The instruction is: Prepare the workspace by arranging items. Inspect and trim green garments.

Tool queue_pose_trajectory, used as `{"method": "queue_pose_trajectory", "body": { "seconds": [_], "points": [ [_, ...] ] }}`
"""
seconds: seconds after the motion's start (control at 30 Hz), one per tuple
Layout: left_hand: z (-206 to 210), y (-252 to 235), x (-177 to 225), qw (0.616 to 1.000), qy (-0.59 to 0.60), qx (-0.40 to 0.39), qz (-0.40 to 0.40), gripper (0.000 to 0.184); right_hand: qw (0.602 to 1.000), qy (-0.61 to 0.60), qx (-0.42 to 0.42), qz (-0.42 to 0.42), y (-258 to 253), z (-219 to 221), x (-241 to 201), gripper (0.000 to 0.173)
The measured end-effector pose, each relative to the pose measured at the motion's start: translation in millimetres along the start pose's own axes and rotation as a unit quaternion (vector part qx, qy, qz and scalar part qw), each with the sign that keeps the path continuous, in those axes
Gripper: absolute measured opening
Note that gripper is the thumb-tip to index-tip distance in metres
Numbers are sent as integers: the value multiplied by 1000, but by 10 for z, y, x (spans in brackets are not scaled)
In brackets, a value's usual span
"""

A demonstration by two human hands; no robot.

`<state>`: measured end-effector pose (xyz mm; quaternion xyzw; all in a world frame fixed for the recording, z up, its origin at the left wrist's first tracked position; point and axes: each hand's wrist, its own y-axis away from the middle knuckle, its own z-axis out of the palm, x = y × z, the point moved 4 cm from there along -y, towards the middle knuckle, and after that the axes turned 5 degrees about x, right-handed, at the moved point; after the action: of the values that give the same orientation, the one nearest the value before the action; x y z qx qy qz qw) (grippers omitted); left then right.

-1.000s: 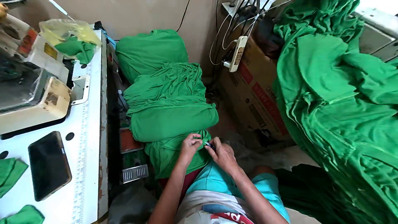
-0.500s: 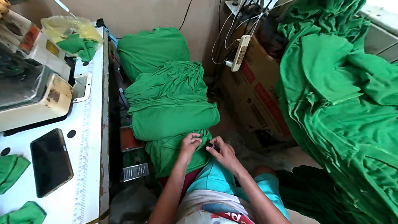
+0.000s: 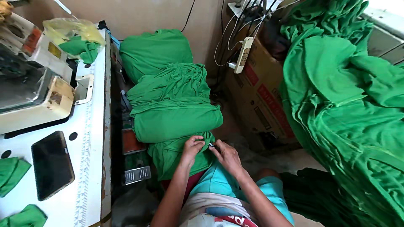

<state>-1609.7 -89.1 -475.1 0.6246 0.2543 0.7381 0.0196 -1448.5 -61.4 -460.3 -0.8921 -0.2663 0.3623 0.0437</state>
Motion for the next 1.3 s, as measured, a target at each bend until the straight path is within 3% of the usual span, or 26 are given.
{"method": "queue_pose_trajectory", "body": {
  "seconds": [0.57, 0.7, 0.8, 0.87, 0.9, 0.97, 1.03, 1.1, 1.13, 1.2, 1.27, 1.3],
  "points": [
    [17, 10, 44, 995, -80, -24, 48, 29, 999, 23, -40, 9, -41, -4, 1, 28],
    [2, 6, 39, 996, -77, -18, 49, 28, 993, -54, -53, 96, -40, -12, 121, 38],
    [19, 10, 25, 995, -90, -29, 37, 31, 980, -114, -61, 153, -67, 15, 111, 61],
    [46, 11, 17, 994, -95, -40, 36, 32, 976, -102, -91, 169, -105, 22, 62, 50],
    [57, 8, 5, 994, -93, -41, 39, 32, 976, -99, -84, 174, -115, 27, 58, 37],
    [59, 2, -7, 995, -86, -40, 39, 32, 975, -123, 5, 187, -116, 8, 118, 24],
    [42, 7, -15, 995, -81, -38, 39, 32, 956, -161, 114, 215, -125, -66, 281, 29],
    [19, 15, -29, 995, -83, -37, 42, 31, 940, -186, 170, 231, -133, -122, 430, 37],
    [14, 10, -32, 995, -85, -38, 42, 32, 939, -210, 158, 223, -130, -125, 454, 36],
    [33, 0, -27, 995, -87, -44, 35, 32, 941, -271, 59, 192, -106, -90, 385, 28],
    [88, -7, -28, 995, -80, -54, 37, 32, 945, -260, -73, 182, -95, 56, 321, 56],
    [114, 4, -40, 994, -77, -57, 45, 33, 951, -227, -113, 178, -88, 128, 293, 51]
  ]
}}
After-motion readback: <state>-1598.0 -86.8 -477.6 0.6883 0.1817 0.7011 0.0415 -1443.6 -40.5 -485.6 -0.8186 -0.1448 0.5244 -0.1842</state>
